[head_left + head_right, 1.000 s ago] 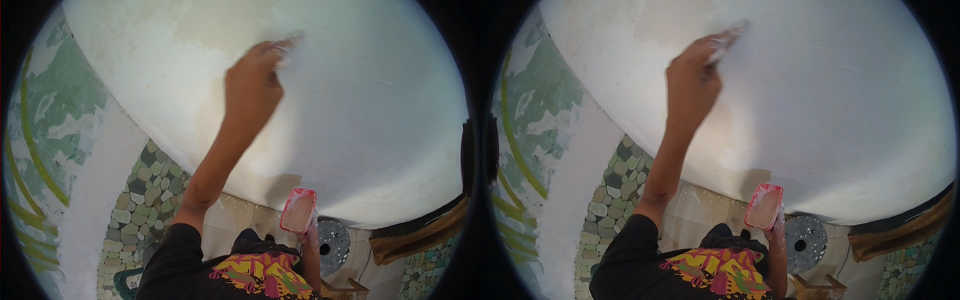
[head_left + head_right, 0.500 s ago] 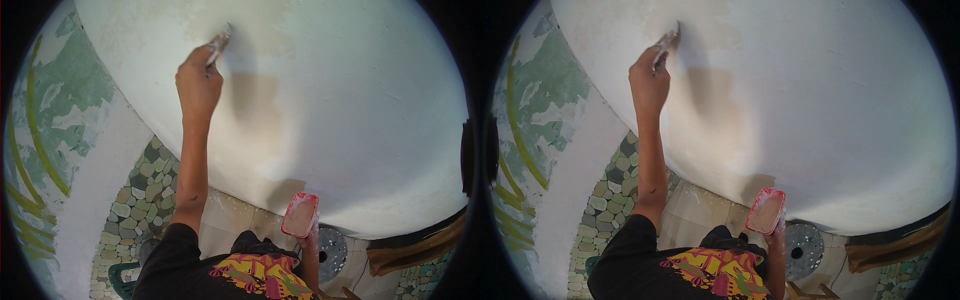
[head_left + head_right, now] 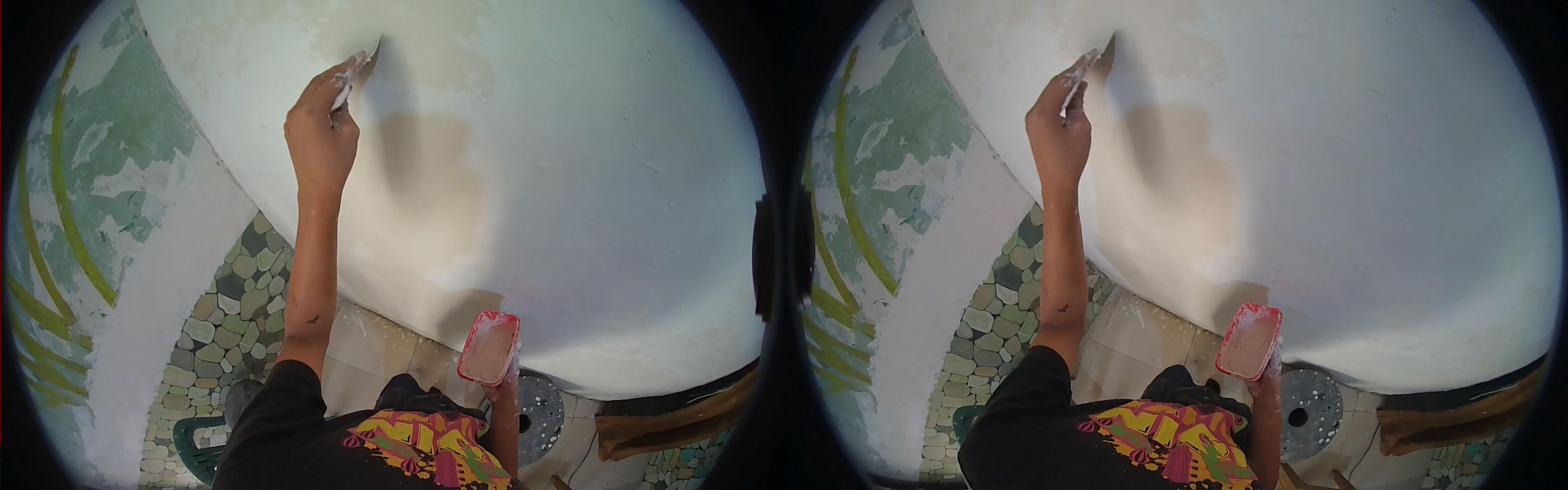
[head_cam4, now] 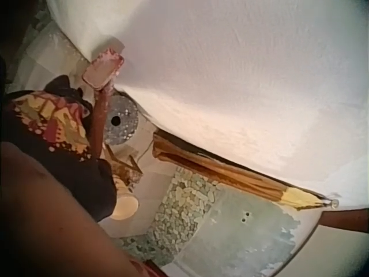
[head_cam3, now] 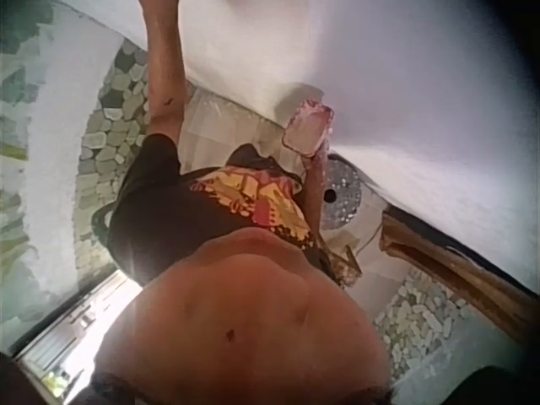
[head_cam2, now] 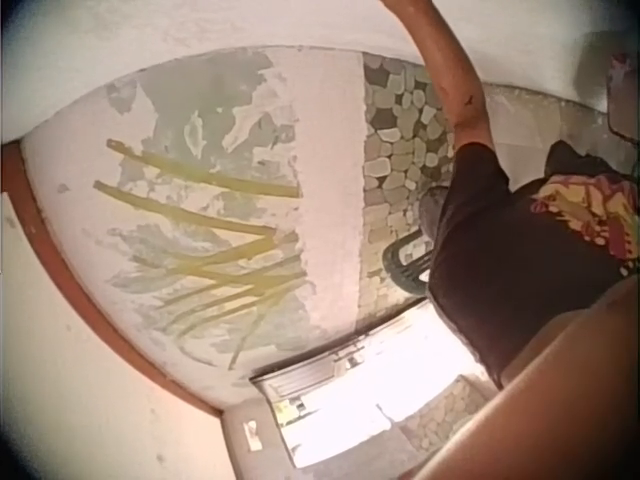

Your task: Applying white putty to a wall using a plastic spreader.

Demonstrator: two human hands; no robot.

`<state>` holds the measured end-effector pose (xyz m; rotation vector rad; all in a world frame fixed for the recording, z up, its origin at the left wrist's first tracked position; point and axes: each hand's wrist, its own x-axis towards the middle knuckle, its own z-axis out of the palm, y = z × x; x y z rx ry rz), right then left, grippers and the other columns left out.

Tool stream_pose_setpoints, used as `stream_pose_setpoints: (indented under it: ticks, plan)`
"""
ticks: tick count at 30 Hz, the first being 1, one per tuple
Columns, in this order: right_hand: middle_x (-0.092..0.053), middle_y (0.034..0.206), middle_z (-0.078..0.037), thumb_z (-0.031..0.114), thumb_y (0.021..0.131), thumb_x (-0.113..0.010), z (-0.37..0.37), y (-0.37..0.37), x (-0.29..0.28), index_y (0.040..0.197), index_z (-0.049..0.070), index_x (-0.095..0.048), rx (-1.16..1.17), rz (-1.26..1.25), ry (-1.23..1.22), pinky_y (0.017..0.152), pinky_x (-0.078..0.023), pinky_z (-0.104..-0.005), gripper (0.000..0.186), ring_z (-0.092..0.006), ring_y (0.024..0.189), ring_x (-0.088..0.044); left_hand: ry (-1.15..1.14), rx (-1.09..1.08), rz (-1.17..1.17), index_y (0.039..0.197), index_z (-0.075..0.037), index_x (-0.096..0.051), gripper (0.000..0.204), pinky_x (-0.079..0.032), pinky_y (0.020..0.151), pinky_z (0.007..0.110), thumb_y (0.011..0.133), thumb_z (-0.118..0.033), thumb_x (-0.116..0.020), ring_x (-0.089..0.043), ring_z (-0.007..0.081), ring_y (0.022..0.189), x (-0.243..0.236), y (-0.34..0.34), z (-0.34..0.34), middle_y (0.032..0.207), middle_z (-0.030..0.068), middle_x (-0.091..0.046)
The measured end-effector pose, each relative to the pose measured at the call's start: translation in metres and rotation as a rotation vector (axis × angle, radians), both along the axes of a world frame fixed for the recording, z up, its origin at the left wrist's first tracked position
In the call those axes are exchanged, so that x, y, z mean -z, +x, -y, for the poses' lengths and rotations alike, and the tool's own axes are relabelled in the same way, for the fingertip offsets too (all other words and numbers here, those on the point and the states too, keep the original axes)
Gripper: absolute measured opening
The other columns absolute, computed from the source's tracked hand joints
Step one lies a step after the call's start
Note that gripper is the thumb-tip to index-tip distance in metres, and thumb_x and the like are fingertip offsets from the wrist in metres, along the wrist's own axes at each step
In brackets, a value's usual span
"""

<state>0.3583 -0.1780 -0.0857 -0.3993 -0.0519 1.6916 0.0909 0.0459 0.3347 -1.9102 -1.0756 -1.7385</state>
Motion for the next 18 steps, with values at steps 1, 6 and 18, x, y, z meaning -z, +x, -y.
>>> stream_pose_setpoints:
  ticks: [1, 6, 18]
  plan:
    - [-0.055, 0.141, -0.014, 0.05, 0.103, -0.042, 0.002, -0.001, 0.001, 0.145, 0.011, -0.044, 0.014, 0.005, -0.052, 0.101, -0.05, -0.0562, 0.057, -0.0359, 0.124, -0.058, 0.0, 0.005, -0.002, 0.117, -0.01, -0.071, 0.05, -0.055, 0.082, 0.034, 0.078, 0.014, -0.051, -0.069, 0.0315, 0.098, 0.007, 0.001, -0.005, 0.117, 0.0095, -0.07]
    - [-0.055, 0.141, -0.013, 0.049, 0.104, -0.041, 0.006, 0.008, 0.006, 0.144, 0.011, -0.045, 0.089, 0.026, -0.073, 0.101, -0.05, -0.0547, 0.056, -0.0354, 0.123, -0.058, -0.005, -0.034, -0.064, 0.121, -0.012, -0.071, 0.067, -0.054, 0.089, 0.037, 0.065, 0.017, -0.049, -0.063, 0.0302, 0.112, 0.033, 0.018, 0.001, 0.126, 0.011, -0.066]
    - [-0.051, 0.144, -0.015, 0.053, 0.103, -0.041, -0.007, 0.02, 0.01, 0.148, 0.009, -0.039, 0.103, 0.094, -0.033, 0.103, -0.048, -0.0558, 0.063, -0.0357, 0.126, -0.055, 0.328, 0.01, -0.35, 0.119, -0.01, -0.07, 0.061, -0.047, 0.102, 0.039, 0.066, 0.016, -0.057, -0.06, 0.0303, 0.12, 0.002, 0.102, 0.014, 0.135, 0.0087, -0.061]
